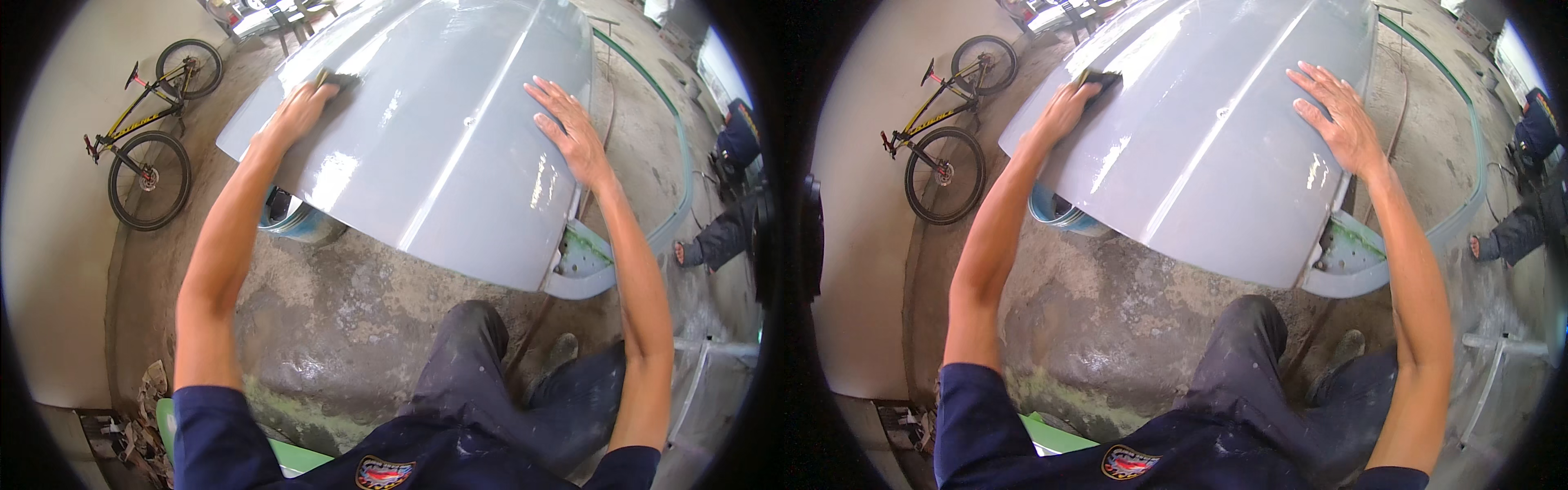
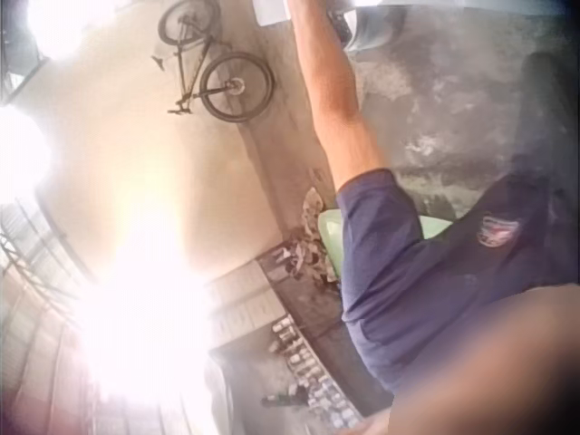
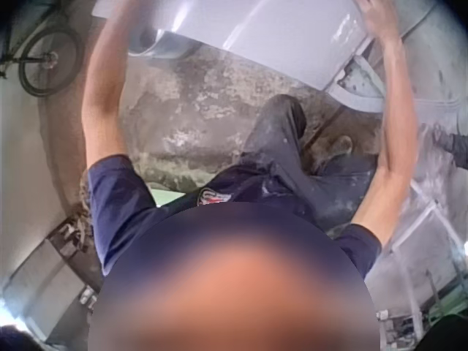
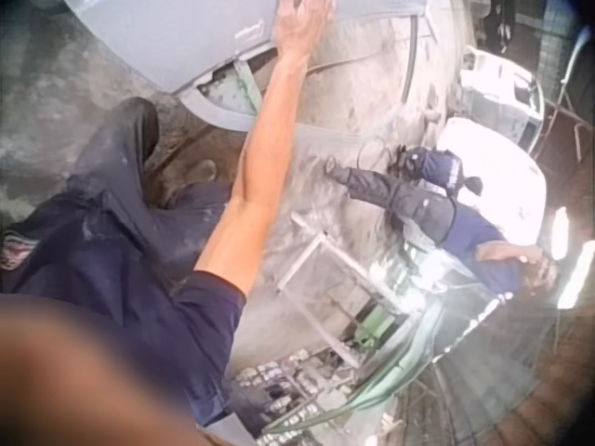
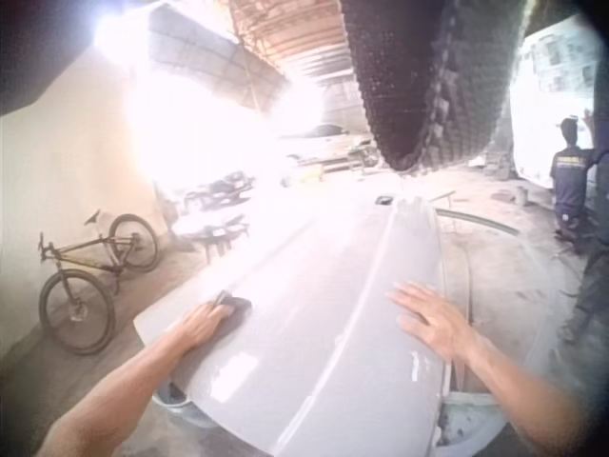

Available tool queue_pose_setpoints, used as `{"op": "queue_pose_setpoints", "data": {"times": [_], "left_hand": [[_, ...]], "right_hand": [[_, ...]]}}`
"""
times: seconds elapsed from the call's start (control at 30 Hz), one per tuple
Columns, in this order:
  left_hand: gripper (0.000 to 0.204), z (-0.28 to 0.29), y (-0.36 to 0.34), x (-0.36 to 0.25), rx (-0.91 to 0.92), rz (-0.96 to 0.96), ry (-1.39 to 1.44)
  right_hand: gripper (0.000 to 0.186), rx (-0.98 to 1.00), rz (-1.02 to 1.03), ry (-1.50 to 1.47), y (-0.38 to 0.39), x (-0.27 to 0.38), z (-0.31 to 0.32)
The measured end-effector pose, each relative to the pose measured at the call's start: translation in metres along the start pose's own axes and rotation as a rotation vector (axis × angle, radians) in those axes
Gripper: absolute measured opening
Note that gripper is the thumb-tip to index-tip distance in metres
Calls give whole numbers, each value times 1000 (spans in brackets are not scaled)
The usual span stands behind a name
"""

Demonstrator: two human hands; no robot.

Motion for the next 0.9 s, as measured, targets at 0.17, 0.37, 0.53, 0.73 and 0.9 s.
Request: {"op": "queue_pose_setpoints", "data": {"times": [0.17,0.37,0.53,0.73,0.9], "left_hand": [[49,11,35,-16,348,-31,-50],[56,67,172,10,302,-21,157],[50,2,31,-8,281,17,-9],[62,-28,-22,-60,308,-230,119],[75,39,142,-60,445,-236,72]], "right_hand": [[60,-9,27,-9,-2,6,4],[61,-16,34,-18,-3,-1,0],[62,-32,78,-33,-1,-3,0],[61,-11,3,11,-2,-3,-1],[60,-46,40,13,-3,-7,-4]]}}
Point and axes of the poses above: each hand's wrist, its own y-axis away from the middle knuckle, its own z-axis out of the back of the hand, x = y × z, the point moved 7 cm from there along -y, towards the middle knuckle, and after that the axes turned 9 degrees about -z, right-handed, at the moved point
